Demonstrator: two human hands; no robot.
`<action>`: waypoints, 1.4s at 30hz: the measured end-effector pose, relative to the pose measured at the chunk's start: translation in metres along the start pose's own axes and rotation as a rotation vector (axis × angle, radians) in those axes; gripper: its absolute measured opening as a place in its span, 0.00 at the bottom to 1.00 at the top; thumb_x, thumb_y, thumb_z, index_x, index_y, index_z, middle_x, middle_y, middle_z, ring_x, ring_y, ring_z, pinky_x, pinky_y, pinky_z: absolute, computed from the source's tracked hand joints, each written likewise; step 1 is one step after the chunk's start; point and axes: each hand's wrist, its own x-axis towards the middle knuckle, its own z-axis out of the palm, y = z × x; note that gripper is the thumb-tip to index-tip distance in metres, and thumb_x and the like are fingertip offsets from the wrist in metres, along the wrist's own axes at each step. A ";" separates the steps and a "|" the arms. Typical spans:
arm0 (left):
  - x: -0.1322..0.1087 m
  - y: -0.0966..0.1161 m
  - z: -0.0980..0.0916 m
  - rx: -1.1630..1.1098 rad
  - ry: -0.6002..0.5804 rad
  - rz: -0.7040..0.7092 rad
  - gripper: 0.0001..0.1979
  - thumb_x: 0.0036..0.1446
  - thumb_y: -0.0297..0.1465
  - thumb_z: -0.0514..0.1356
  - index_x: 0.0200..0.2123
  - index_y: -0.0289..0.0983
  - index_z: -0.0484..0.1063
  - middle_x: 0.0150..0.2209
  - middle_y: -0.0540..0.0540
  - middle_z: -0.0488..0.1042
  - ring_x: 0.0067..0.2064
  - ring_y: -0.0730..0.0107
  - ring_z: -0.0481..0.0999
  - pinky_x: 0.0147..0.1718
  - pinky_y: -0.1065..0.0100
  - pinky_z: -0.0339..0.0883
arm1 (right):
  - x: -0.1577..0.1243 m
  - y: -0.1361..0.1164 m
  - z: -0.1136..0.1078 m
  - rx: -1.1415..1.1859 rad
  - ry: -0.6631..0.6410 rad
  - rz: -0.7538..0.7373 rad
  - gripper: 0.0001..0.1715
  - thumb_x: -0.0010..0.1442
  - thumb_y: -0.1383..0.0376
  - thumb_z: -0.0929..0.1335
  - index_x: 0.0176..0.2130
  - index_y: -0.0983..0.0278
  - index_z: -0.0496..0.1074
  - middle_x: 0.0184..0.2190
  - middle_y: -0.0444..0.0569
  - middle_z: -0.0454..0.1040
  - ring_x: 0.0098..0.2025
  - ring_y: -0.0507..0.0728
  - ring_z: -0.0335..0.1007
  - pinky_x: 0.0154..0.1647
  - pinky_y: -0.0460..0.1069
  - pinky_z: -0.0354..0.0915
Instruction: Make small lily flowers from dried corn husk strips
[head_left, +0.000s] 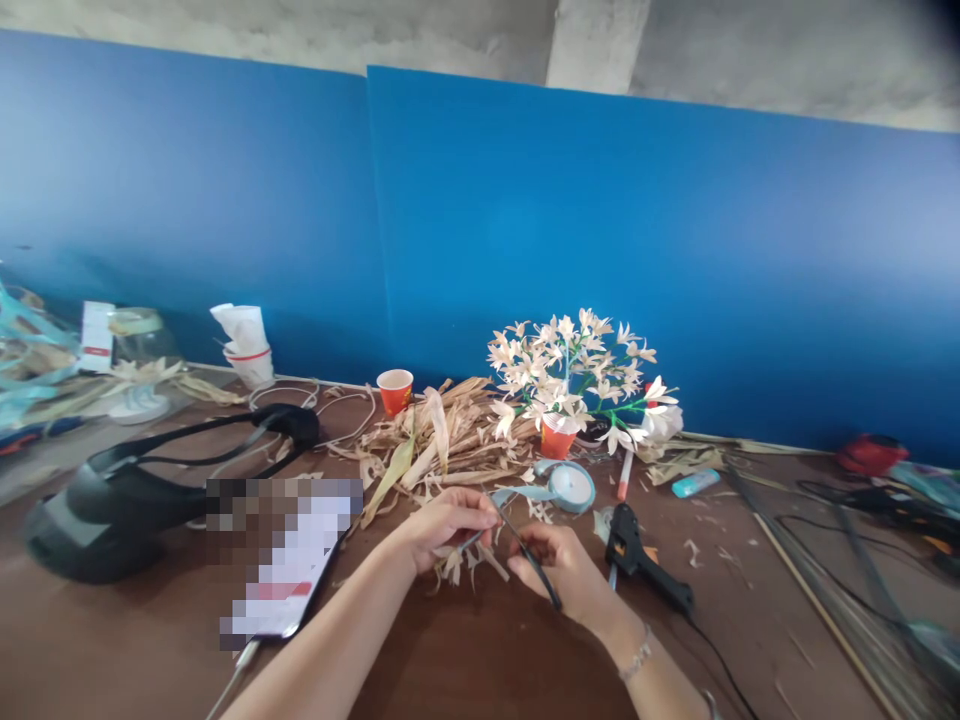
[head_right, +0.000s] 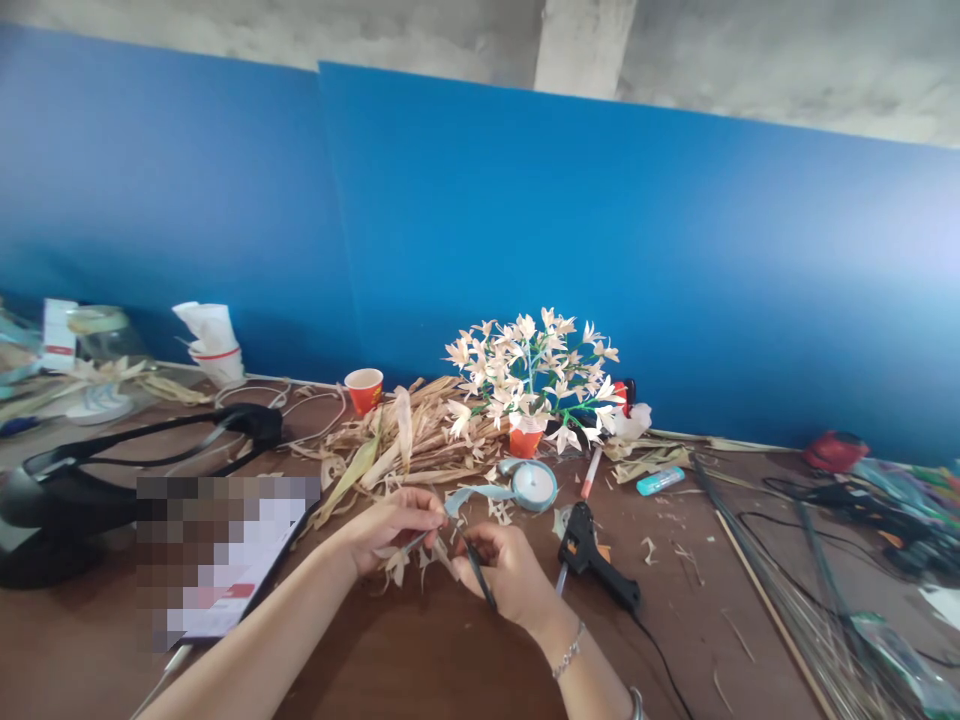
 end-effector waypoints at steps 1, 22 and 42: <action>0.000 0.000 0.000 -0.003 0.000 -0.006 0.08 0.40 0.31 0.63 0.21 0.32 0.69 0.16 0.50 0.70 0.15 0.83 0.58 0.15 0.76 0.42 | 0.000 0.000 0.000 -0.010 0.002 -0.005 0.11 0.48 0.61 0.68 0.29 0.67 0.68 0.21 0.42 0.67 0.24 0.49 0.61 0.25 0.43 0.58; -0.003 0.002 -0.001 -0.051 -0.018 -0.023 0.07 0.40 0.29 0.64 0.22 0.31 0.72 0.15 0.49 0.70 0.16 0.81 0.63 0.15 0.78 0.48 | 0.001 -0.002 0.004 -0.034 0.017 0.006 0.10 0.49 0.61 0.68 0.27 0.67 0.68 0.20 0.42 0.66 0.20 0.47 0.58 0.21 0.43 0.57; 0.002 0.001 -0.005 -0.301 -0.005 0.123 0.09 0.43 0.28 0.64 0.22 0.30 0.67 0.22 0.50 0.67 0.20 0.85 0.63 0.17 0.82 0.54 | 0.009 0.016 0.004 -0.833 0.295 0.076 0.15 0.40 0.66 0.69 0.33 0.63 0.69 0.34 0.50 0.69 0.39 0.58 0.65 0.37 0.47 0.57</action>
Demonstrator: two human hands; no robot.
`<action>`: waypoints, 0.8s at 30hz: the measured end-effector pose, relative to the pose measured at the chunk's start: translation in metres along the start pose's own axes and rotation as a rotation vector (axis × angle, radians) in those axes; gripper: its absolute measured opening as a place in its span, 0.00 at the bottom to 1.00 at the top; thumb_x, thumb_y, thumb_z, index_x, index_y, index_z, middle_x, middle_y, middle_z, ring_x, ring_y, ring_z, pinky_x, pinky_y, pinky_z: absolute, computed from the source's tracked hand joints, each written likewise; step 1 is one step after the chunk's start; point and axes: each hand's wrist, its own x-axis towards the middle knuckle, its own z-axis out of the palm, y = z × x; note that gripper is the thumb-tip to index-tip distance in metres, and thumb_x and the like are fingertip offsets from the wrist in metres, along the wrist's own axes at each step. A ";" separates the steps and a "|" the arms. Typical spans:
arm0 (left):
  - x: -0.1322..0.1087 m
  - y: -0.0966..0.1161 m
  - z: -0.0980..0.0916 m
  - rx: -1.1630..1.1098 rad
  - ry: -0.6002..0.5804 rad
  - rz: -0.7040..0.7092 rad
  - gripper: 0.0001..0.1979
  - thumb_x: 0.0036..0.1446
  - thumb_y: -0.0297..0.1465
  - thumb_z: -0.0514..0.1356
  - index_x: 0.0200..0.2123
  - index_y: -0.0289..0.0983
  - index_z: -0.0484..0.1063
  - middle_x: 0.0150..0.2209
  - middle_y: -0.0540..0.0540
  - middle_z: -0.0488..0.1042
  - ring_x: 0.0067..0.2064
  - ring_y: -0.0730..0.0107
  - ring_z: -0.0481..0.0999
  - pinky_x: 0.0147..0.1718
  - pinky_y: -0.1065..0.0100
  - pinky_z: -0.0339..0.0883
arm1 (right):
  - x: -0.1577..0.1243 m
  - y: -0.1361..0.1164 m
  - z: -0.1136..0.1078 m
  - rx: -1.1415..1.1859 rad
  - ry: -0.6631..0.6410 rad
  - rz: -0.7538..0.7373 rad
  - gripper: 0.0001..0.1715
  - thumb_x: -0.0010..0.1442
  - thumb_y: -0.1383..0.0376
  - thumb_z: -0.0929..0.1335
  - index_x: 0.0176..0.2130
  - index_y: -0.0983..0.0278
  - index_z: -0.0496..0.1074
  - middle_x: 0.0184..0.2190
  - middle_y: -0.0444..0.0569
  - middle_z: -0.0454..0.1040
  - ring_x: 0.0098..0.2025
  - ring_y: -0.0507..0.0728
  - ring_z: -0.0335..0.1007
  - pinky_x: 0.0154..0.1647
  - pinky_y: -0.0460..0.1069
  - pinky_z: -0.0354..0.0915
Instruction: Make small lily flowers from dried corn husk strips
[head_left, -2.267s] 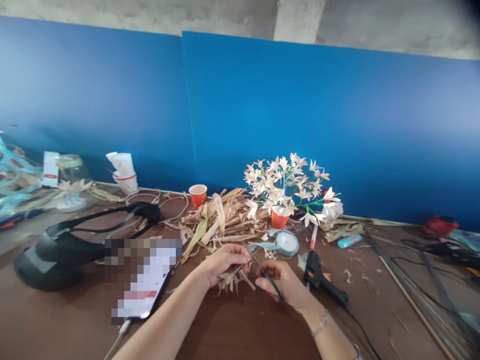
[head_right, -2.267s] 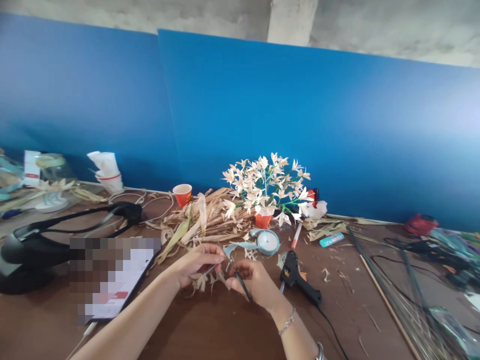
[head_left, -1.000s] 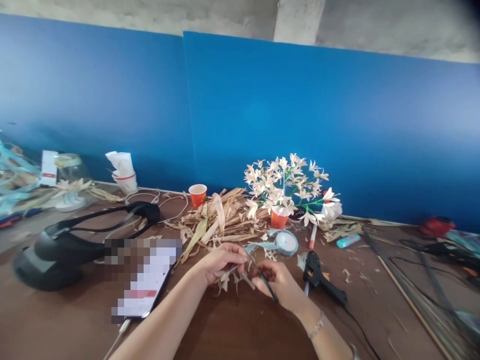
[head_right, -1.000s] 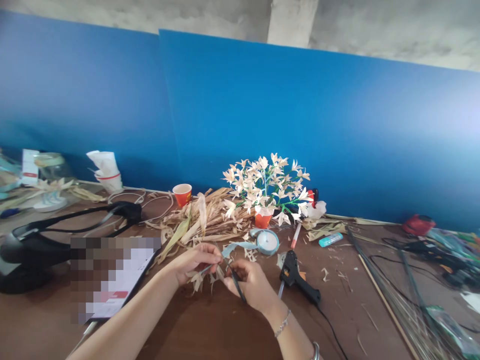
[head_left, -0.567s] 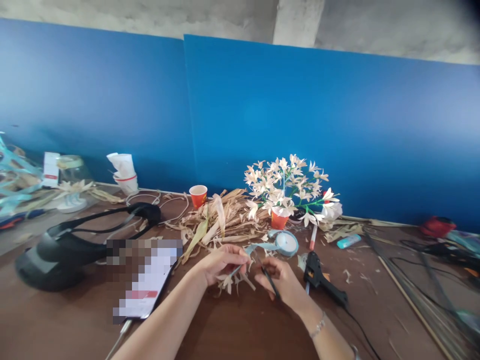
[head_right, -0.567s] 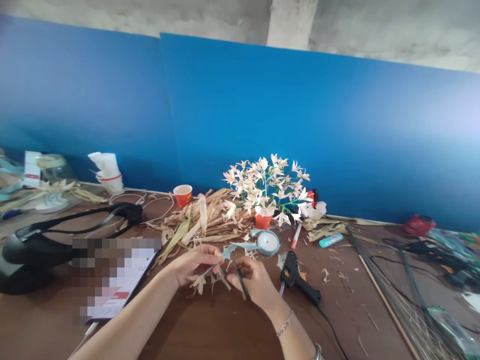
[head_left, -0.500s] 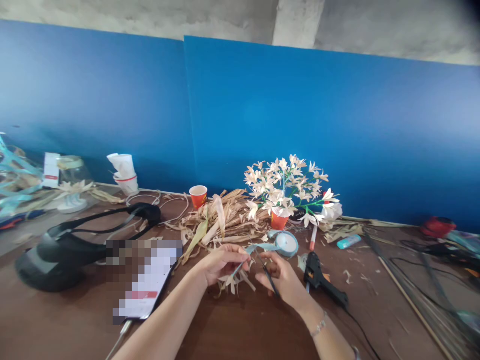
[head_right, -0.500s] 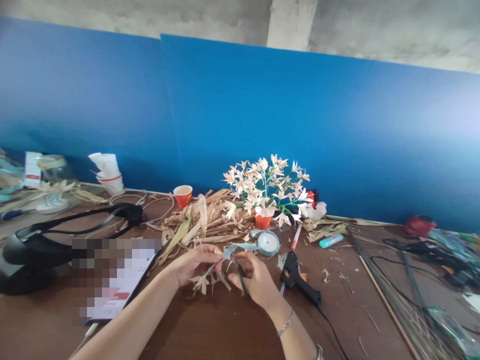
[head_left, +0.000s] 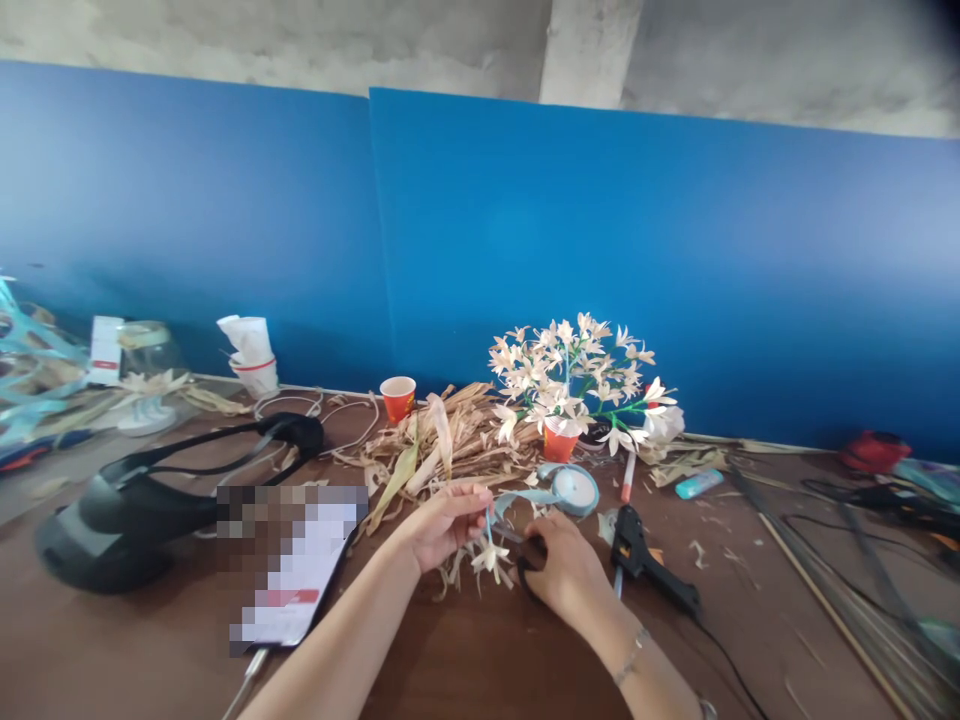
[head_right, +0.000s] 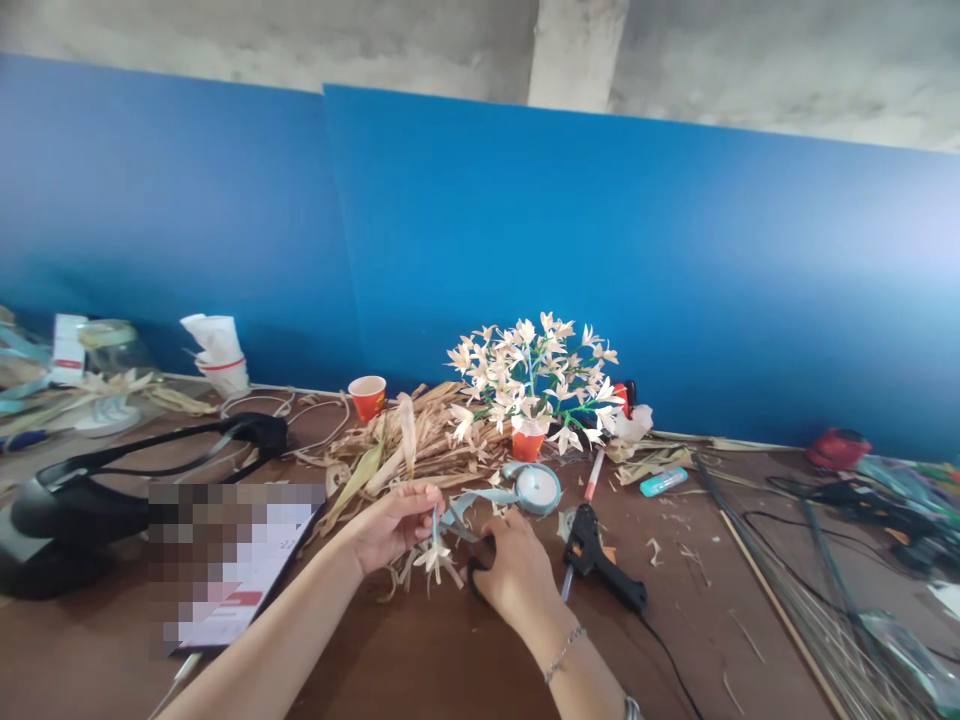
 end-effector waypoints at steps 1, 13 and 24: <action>0.000 0.000 0.001 -0.002 0.002 0.006 0.09 0.43 0.28 0.64 0.21 0.30 0.67 0.22 0.50 0.67 0.20 0.85 0.63 0.17 0.82 0.54 | 0.000 0.001 0.001 0.031 -0.034 0.027 0.18 0.39 0.65 0.70 0.34 0.63 0.69 0.32 0.48 0.70 0.36 0.57 0.66 0.34 0.47 0.57; 0.009 -0.014 0.009 -0.121 0.157 0.020 0.05 0.45 0.25 0.63 0.24 0.32 0.67 0.21 0.51 0.71 0.22 0.82 0.70 0.22 0.82 0.65 | -0.003 -0.010 -0.010 0.630 0.017 -0.198 0.11 0.50 0.68 0.65 0.37 0.64 0.69 0.31 0.47 0.72 0.32 0.54 0.67 0.34 0.47 0.63; 0.007 -0.022 0.021 0.239 0.080 0.131 0.11 0.44 0.31 0.64 0.32 0.34 0.70 0.27 0.49 0.72 0.25 0.78 0.69 0.22 0.77 0.60 | -0.004 -0.010 -0.014 0.820 0.252 -0.070 0.10 0.52 0.60 0.66 0.30 0.65 0.68 0.22 0.43 0.67 0.23 0.50 0.61 0.23 0.44 0.59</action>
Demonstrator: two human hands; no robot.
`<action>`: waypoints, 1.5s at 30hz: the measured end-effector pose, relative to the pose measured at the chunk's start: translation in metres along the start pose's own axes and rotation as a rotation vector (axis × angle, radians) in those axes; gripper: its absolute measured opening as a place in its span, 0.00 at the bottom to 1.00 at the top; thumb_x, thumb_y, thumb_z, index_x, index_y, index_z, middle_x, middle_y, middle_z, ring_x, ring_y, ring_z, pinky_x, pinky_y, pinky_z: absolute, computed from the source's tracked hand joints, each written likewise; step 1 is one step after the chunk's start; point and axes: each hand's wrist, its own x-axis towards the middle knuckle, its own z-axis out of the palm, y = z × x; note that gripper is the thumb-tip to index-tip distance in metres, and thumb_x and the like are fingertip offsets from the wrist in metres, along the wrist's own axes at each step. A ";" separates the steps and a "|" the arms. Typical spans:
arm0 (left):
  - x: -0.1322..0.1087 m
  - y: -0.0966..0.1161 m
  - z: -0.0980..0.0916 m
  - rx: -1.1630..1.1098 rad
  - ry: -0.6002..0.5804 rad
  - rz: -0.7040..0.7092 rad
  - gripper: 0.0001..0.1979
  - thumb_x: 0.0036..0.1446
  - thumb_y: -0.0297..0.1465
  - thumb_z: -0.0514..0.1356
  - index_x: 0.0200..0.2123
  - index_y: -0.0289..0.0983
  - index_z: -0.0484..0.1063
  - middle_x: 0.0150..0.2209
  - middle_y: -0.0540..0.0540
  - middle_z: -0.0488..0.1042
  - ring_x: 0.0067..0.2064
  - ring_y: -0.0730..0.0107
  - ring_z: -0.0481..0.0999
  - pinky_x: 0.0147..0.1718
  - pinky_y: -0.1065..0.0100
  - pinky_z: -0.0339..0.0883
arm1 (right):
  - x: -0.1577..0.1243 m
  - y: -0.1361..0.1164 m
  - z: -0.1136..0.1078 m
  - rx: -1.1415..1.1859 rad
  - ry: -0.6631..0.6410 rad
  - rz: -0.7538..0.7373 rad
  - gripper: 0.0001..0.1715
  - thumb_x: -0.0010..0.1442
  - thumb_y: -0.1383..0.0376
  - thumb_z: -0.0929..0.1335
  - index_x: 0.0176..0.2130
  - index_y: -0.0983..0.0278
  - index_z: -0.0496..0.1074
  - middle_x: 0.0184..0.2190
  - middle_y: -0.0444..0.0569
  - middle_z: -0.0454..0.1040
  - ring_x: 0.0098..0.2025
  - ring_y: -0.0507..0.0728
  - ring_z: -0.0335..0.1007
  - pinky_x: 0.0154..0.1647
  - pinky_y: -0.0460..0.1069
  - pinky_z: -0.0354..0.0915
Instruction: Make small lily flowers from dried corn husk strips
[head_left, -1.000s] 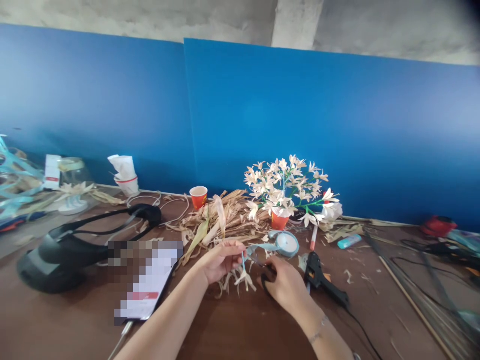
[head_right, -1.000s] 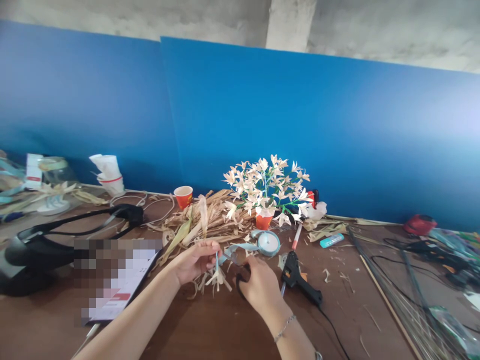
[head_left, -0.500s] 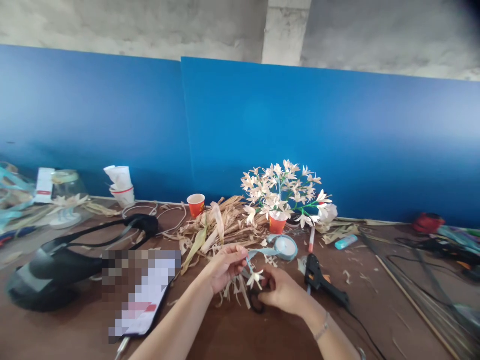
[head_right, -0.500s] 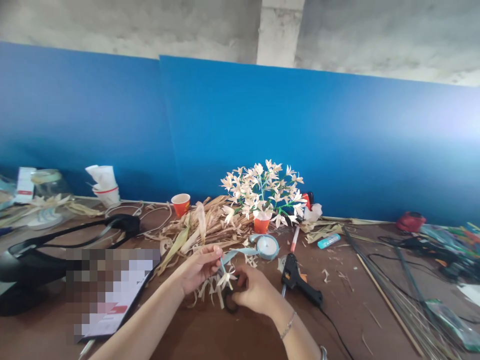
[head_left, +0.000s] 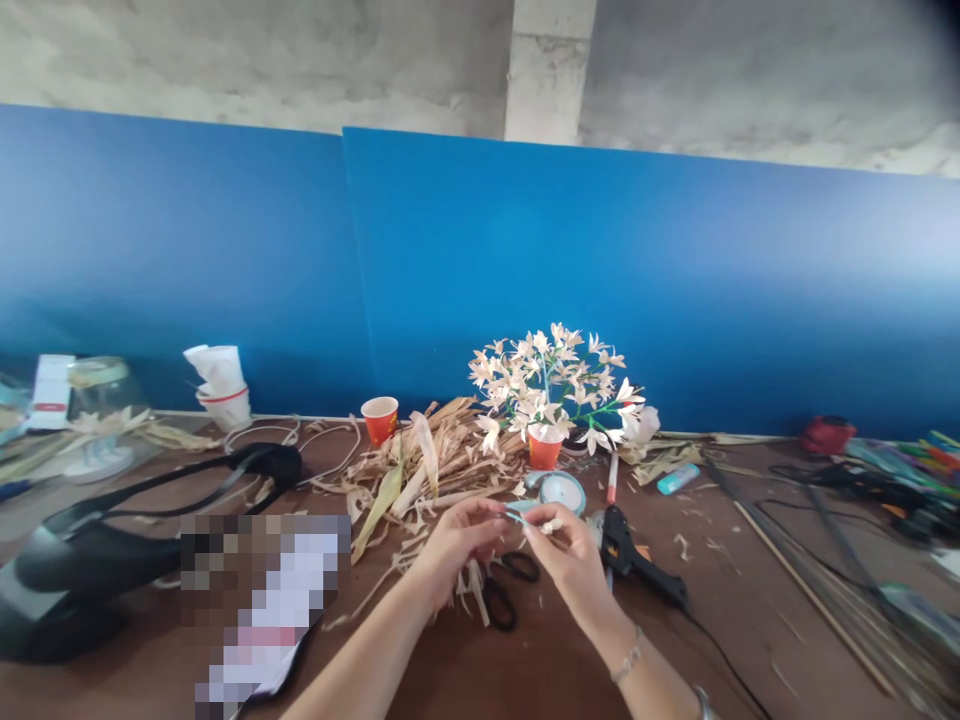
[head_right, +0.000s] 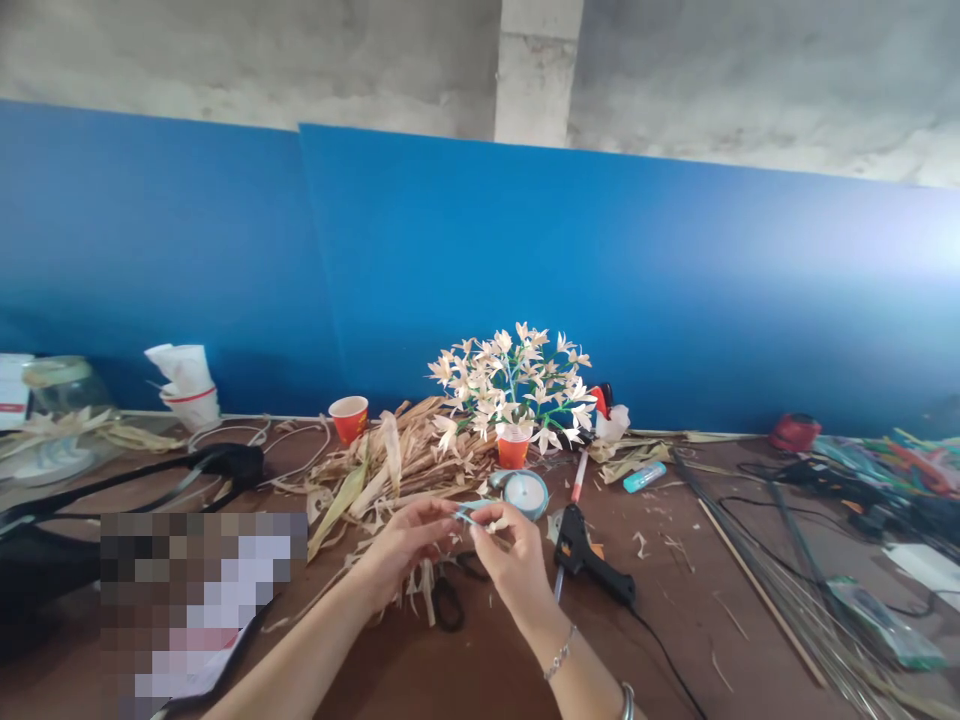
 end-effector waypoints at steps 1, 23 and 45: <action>0.000 0.001 0.000 0.128 0.033 0.100 0.12 0.44 0.31 0.64 0.35 0.36 0.70 0.29 0.47 0.73 0.27 0.75 0.70 0.24 0.75 0.61 | 0.001 0.001 -0.001 0.008 0.000 0.016 0.10 0.52 0.60 0.66 0.29 0.65 0.67 0.20 0.42 0.65 0.21 0.49 0.59 0.21 0.44 0.57; -0.001 0.002 0.004 0.076 0.040 0.185 0.12 0.45 0.38 0.62 0.25 0.33 0.70 0.27 0.48 0.73 0.31 0.72 0.69 0.34 0.72 0.60 | 0.005 0.010 0.002 0.167 -0.068 0.189 0.14 0.49 0.58 0.67 0.32 0.67 0.73 0.17 0.47 0.72 0.17 0.52 0.65 0.16 0.44 0.56; -0.007 0.004 0.010 0.002 -0.086 0.110 0.11 0.43 0.36 0.64 0.24 0.33 0.70 0.23 0.52 0.69 0.26 0.77 0.64 0.28 0.74 0.55 | 0.003 0.007 0.002 -0.029 -0.100 0.041 0.13 0.52 0.58 0.66 0.25 0.65 0.67 0.20 0.43 0.67 0.22 0.51 0.63 0.24 0.45 0.60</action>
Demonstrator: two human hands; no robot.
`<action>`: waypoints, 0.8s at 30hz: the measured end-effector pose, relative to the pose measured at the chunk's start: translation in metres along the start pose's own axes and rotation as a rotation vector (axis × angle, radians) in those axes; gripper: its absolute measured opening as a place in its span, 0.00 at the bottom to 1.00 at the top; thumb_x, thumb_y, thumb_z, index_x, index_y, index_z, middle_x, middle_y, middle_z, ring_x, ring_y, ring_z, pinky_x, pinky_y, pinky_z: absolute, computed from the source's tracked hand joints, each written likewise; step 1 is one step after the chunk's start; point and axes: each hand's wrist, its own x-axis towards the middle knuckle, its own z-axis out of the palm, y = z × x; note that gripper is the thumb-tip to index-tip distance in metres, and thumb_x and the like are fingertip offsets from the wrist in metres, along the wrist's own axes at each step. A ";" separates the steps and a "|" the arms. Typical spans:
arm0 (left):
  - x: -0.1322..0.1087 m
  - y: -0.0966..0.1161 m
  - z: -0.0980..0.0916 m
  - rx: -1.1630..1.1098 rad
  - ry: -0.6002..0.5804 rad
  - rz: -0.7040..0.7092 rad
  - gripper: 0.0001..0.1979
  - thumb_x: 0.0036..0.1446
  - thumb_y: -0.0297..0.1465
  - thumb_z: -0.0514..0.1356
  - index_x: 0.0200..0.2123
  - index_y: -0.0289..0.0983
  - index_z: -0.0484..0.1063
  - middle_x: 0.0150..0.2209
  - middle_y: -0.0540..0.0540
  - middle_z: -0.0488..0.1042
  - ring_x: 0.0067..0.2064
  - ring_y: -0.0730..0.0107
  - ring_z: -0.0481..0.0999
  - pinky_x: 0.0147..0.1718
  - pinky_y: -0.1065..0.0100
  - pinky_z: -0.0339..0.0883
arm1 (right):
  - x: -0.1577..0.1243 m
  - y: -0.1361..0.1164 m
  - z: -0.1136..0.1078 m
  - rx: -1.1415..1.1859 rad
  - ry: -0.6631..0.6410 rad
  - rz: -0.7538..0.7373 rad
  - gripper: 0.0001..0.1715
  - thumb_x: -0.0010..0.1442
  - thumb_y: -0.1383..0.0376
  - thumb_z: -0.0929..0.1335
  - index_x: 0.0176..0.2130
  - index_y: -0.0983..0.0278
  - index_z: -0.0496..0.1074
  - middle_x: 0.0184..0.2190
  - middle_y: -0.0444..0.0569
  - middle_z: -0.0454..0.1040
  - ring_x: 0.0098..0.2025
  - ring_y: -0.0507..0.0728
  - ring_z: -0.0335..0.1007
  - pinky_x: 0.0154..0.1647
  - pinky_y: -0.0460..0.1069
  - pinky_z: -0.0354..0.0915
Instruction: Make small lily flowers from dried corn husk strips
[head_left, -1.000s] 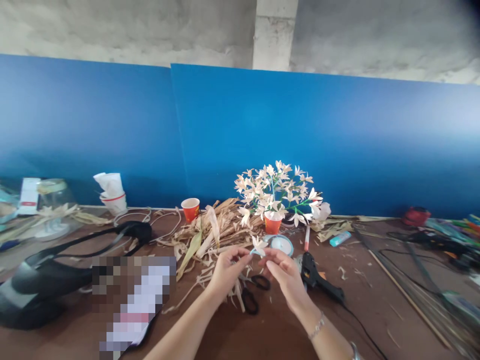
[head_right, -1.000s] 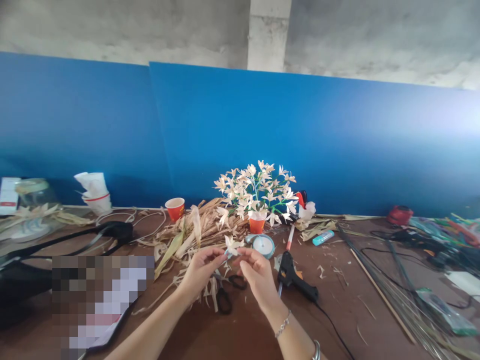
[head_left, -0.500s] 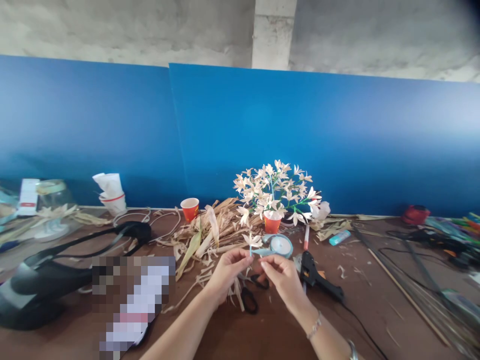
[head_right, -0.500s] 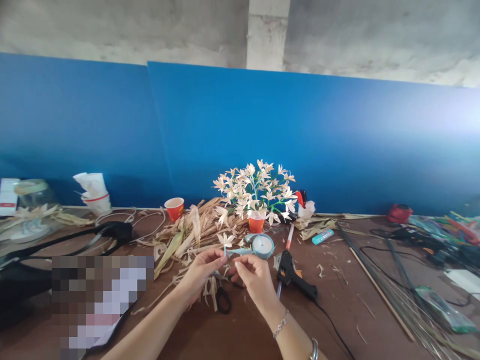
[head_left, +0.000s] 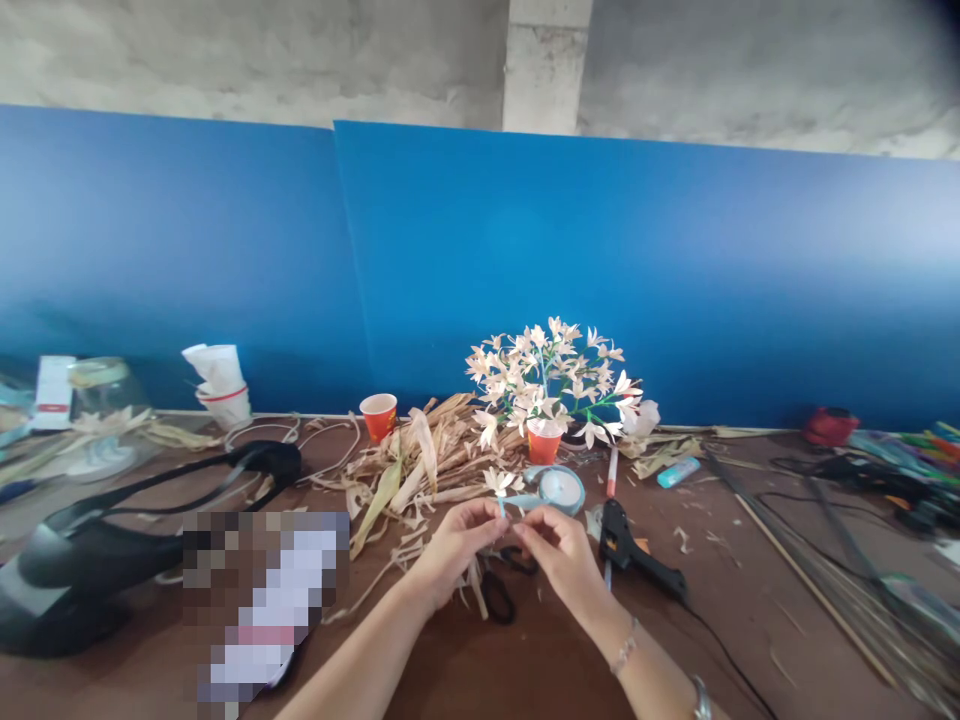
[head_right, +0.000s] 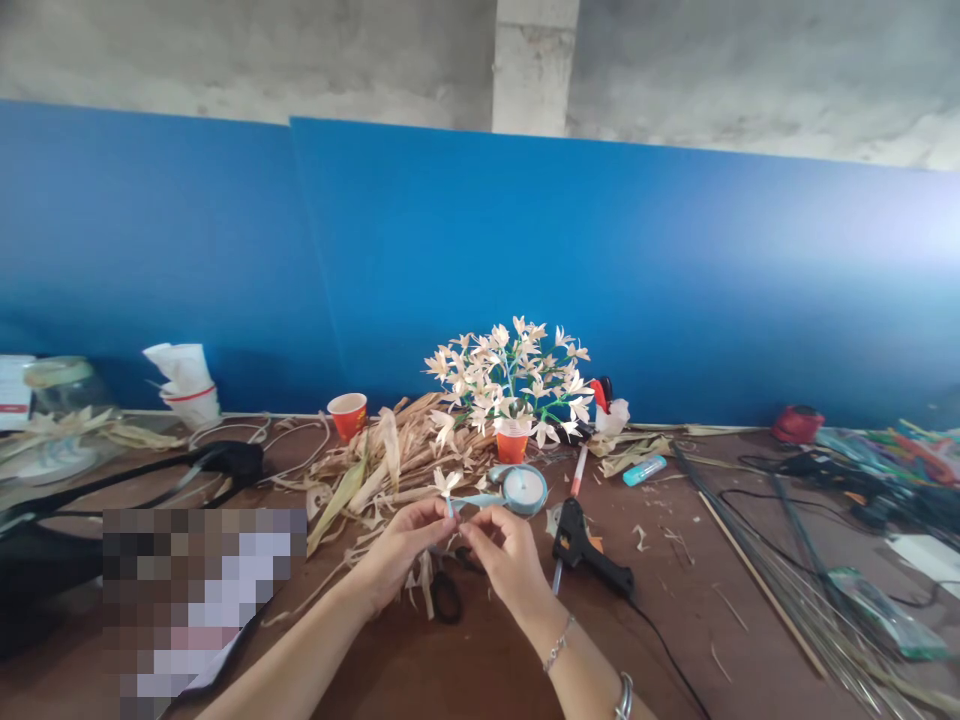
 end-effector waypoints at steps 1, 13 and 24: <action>0.000 0.000 0.000 -0.015 -0.012 -0.019 0.11 0.43 0.36 0.64 0.24 0.33 0.70 0.23 0.51 0.69 0.26 0.77 0.64 0.28 0.74 0.55 | 0.000 0.002 0.000 -0.003 -0.003 0.004 0.13 0.52 0.58 0.66 0.25 0.65 0.68 0.19 0.43 0.67 0.22 0.51 0.63 0.24 0.45 0.60; -0.002 0.001 -0.004 0.032 -0.073 -0.065 0.10 0.44 0.34 0.63 0.23 0.32 0.70 0.21 0.50 0.67 0.25 0.77 0.62 0.28 0.73 0.52 | -0.002 0.001 0.000 -0.029 -0.071 -0.035 0.11 0.52 0.59 0.66 0.27 0.64 0.71 0.22 0.45 0.71 0.24 0.52 0.64 0.26 0.45 0.61; -0.002 0.002 -0.006 0.079 -0.108 -0.043 0.10 0.45 0.34 0.62 0.24 0.32 0.70 0.22 0.50 0.67 0.26 0.76 0.62 0.29 0.73 0.53 | -0.003 -0.001 0.000 -0.031 -0.065 -0.054 0.10 0.52 0.60 0.66 0.25 0.64 0.72 0.21 0.45 0.71 0.24 0.52 0.64 0.26 0.45 0.60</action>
